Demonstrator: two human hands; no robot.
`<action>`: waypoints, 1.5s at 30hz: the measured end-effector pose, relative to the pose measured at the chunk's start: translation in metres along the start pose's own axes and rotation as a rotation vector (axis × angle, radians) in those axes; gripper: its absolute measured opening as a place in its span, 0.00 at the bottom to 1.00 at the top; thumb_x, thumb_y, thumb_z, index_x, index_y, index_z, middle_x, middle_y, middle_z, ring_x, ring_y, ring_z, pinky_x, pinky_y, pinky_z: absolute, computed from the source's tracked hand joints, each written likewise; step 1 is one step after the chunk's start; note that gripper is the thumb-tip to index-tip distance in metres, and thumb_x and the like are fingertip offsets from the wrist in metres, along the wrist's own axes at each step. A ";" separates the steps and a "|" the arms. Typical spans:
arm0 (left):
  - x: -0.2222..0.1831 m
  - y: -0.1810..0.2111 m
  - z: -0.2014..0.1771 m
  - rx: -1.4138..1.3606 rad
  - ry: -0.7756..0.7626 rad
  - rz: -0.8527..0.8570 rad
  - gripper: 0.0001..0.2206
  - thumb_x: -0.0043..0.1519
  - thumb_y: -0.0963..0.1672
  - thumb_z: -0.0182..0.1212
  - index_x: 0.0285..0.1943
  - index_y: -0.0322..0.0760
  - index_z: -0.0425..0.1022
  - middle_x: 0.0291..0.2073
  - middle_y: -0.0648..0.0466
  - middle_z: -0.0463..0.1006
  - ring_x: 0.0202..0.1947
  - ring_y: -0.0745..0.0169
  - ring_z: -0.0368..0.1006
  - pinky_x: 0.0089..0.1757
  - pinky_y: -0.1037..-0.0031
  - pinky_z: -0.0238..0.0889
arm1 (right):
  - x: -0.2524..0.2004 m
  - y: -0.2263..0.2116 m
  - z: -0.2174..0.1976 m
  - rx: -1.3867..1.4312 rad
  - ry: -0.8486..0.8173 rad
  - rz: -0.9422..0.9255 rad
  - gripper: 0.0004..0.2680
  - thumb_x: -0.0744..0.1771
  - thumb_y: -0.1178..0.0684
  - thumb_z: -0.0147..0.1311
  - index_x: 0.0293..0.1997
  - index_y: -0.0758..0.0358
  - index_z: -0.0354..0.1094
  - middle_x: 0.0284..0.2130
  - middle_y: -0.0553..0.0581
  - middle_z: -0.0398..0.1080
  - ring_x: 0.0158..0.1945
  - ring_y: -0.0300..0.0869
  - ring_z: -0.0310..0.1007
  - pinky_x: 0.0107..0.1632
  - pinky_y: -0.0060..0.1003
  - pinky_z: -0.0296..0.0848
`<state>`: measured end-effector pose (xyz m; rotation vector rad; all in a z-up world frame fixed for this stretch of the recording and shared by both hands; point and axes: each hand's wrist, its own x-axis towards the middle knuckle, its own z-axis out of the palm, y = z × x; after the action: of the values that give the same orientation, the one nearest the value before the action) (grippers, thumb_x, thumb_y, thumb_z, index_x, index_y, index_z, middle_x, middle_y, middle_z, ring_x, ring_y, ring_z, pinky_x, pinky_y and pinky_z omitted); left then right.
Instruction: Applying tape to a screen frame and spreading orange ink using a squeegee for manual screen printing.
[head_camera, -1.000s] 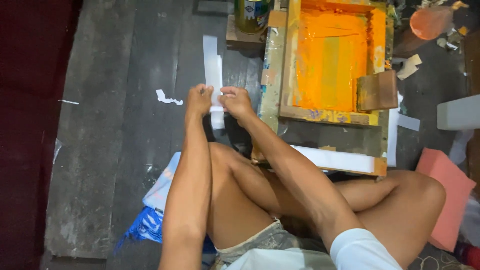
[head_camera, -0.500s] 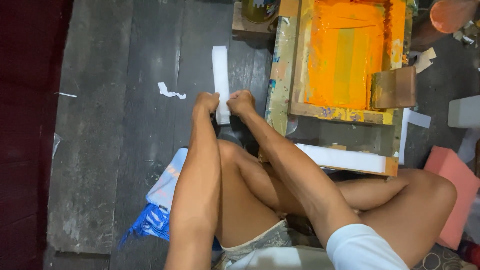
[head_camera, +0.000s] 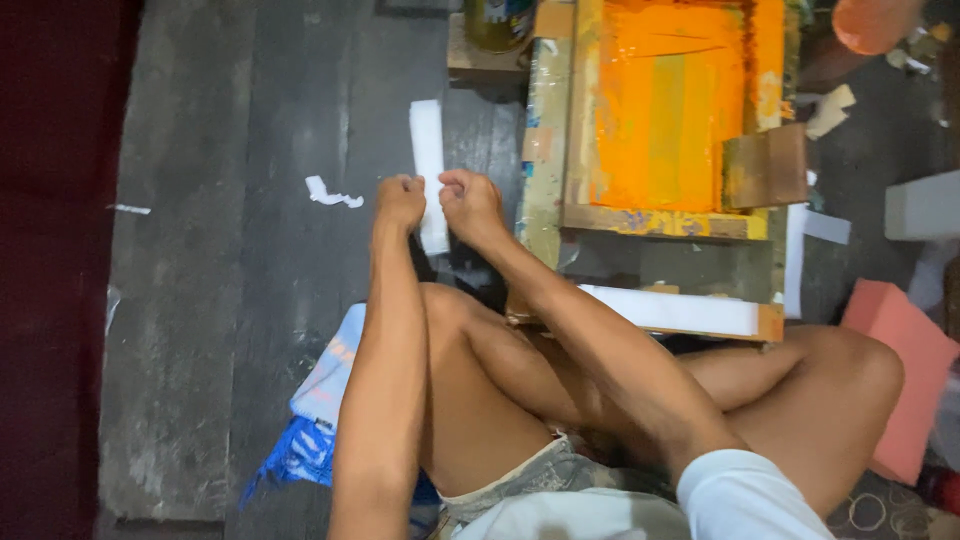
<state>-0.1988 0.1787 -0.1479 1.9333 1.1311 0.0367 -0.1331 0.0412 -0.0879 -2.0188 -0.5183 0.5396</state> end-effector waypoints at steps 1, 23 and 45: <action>-0.020 0.019 -0.008 0.003 -0.013 0.009 0.21 0.68 0.49 0.51 0.50 0.23 0.80 0.47 0.30 0.79 0.54 0.29 0.74 0.51 0.44 0.68 | -0.015 -0.012 -0.024 -0.001 0.014 0.009 0.10 0.64 0.58 0.53 0.48 0.63 0.78 0.38 0.70 0.79 0.49 0.65 0.77 0.52 0.56 0.74; -0.242 0.147 0.087 0.344 -0.321 0.764 0.18 0.55 0.50 0.73 0.54 0.52 0.82 0.42 0.58 0.70 0.48 0.51 0.64 0.49 0.59 0.56 | -0.193 0.138 -0.330 -0.465 0.222 -0.467 0.11 0.66 0.42 0.62 0.51 0.47 0.76 0.52 0.47 0.72 0.60 0.47 0.64 0.59 0.44 0.56; -0.268 0.168 0.078 0.292 -0.199 0.745 0.05 0.62 0.50 0.67 0.37 0.52 0.80 0.28 0.61 0.79 0.37 0.58 0.72 0.47 0.65 0.54 | -0.186 0.158 -0.322 -0.457 0.260 -0.481 0.11 0.67 0.39 0.61 0.50 0.45 0.76 0.52 0.46 0.70 0.61 0.45 0.62 0.59 0.46 0.55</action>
<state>-0.2065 -0.1007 0.0197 2.4605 0.2486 0.0824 -0.0800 -0.3579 -0.0497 -2.2338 -0.9948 -0.1488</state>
